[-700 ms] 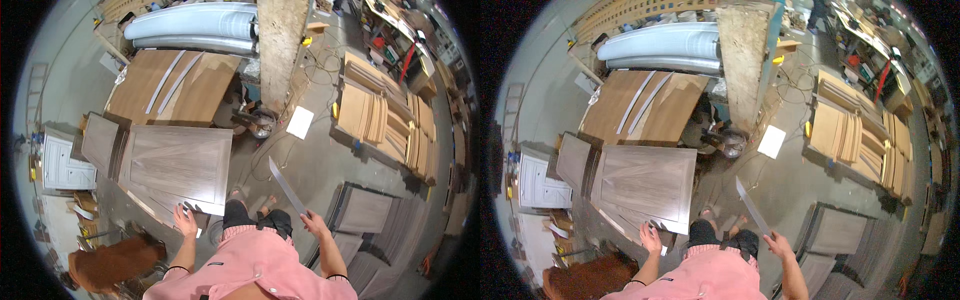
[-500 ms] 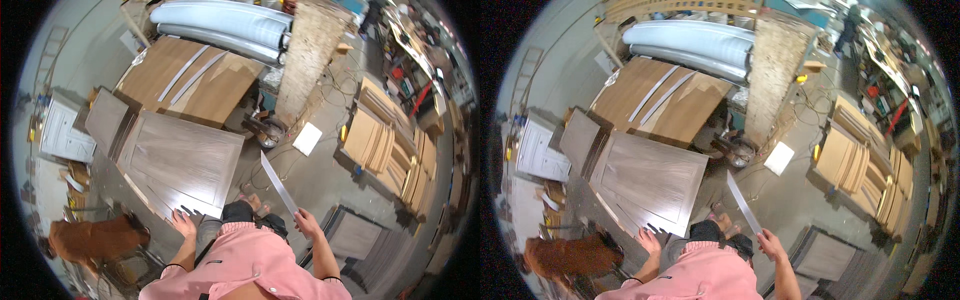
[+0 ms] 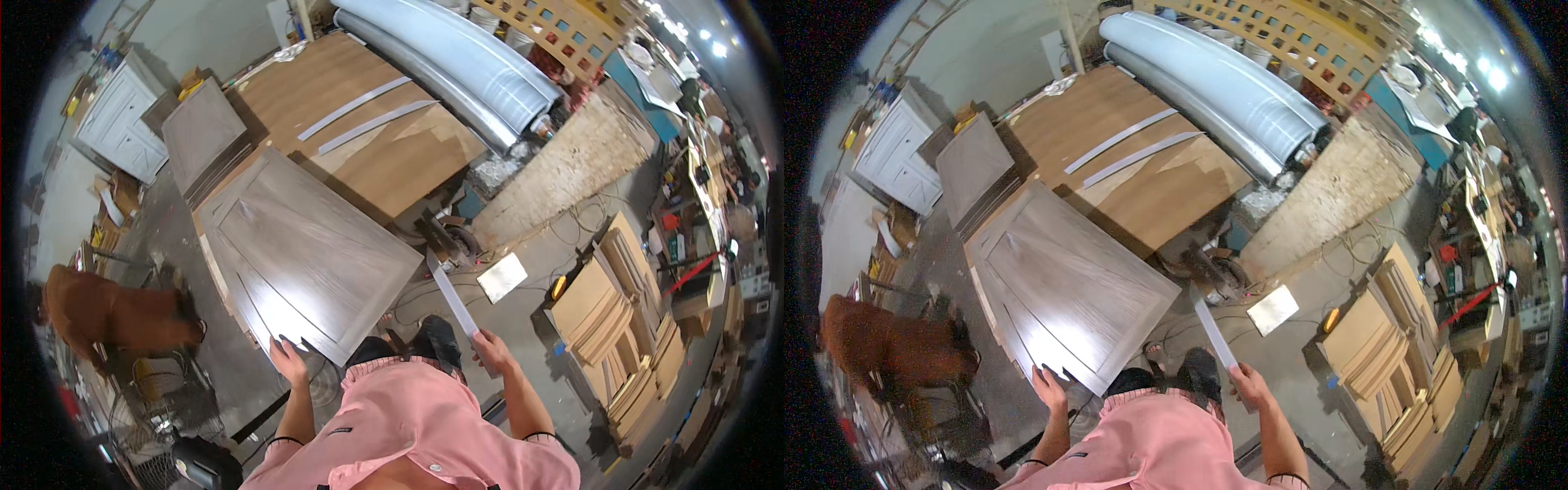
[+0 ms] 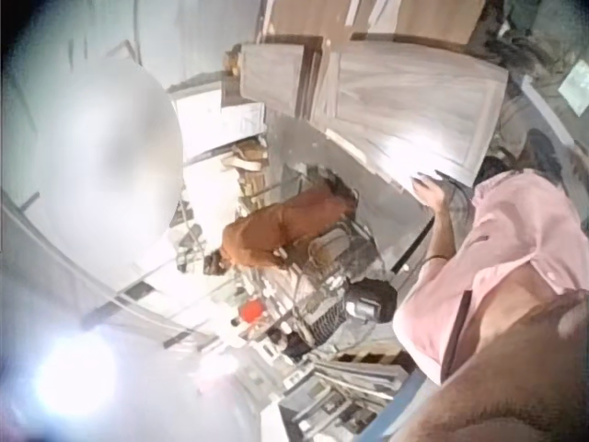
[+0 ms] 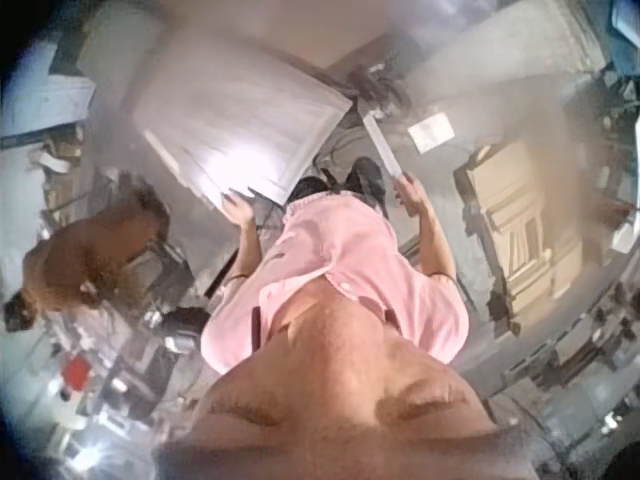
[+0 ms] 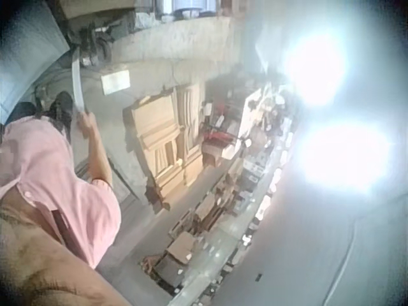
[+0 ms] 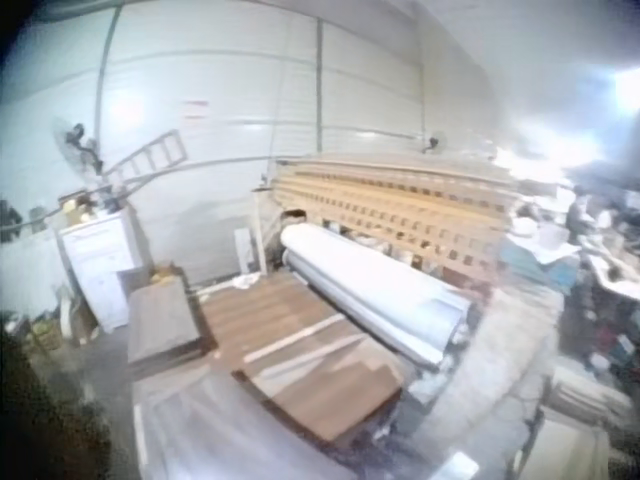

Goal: The person assembles a wooden door panel by applying glue to the joints of a wooden frame and inserting wooden slats. The person then picks up the assembled panel and places it onto a stack of similar panels.

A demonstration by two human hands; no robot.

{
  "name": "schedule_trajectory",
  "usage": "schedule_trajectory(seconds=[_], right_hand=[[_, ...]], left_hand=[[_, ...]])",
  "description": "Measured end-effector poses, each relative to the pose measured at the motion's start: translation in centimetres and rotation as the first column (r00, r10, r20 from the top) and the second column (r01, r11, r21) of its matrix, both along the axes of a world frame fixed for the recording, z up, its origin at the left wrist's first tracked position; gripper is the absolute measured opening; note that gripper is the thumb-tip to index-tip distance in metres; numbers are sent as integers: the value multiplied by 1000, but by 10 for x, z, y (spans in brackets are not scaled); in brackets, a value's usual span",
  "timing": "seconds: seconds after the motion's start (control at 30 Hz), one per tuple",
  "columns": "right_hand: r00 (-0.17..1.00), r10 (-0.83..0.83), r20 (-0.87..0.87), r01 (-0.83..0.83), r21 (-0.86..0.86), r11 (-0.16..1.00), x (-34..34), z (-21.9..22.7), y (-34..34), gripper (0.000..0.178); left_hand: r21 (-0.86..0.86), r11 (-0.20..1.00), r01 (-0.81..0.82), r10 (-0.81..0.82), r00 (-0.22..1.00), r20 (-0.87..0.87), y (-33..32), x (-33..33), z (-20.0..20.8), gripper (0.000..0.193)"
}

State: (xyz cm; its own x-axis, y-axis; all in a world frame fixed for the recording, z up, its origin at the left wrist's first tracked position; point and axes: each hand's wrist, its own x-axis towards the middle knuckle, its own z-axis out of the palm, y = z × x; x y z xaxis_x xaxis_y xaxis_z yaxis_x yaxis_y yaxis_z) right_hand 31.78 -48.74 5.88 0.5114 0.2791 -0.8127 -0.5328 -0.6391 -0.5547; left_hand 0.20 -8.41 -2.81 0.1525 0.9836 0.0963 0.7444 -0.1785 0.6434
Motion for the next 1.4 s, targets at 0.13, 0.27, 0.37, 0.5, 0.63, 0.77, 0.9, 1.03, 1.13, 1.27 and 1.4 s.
schedule_trajectory(seconds=[0.13,0.27,0.37,0.5,0.63,0.77,0.9,1.03,1.13,1.27,1.4], right_hand=[[998,56,-34,-51,111,992,71,-24,17,59],[991,104,-86,-90,147,985,128,-49,32,63],[993,99,-71,-89,134,987,155,-50,45,62],[985,136,-110,-118,150,982,186,-62,48,63],[973,150,-174,-127,137,982,203,-74,47,66],[972,190,-136,-177,104,979,211,-72,35,67],[930,348,118,-349,-10,937,213,-66,5,61],[863,393,317,-397,-54,916,212,-56,-39,61],[784,361,505,-405,-25,914,210,-70,-84,56],[802,342,490,-336,-105,936,194,-59,-126,57],[746,361,559,-380,-88,921,178,-22,-130,59]], left_hand=[[-31,985,-168,169,986,13,-48,-16,-3,56],[-174,921,-348,342,937,-67,-124,-22,0,57],[-164,902,-400,386,916,-110,-190,-28,-15,55],[-493,755,-431,442,891,-102,-255,-18,-17,58],[-562,690,-456,514,855,-62,-301,-18,-47,67],[-764,506,-400,632,775,12,-318,-10,-61,73],[-853,411,-322,605,796,-9,-307,23,-40,76],[-864,438,-250,526,850,21,-296,44,-33,70],[-881,422,-212,459,888,6,-285,55,-35,64],[-898,403,-178,410,912,3,-269,56,-48,50],[-888,453,-79,362,926,103,-252,51,-59,40]])
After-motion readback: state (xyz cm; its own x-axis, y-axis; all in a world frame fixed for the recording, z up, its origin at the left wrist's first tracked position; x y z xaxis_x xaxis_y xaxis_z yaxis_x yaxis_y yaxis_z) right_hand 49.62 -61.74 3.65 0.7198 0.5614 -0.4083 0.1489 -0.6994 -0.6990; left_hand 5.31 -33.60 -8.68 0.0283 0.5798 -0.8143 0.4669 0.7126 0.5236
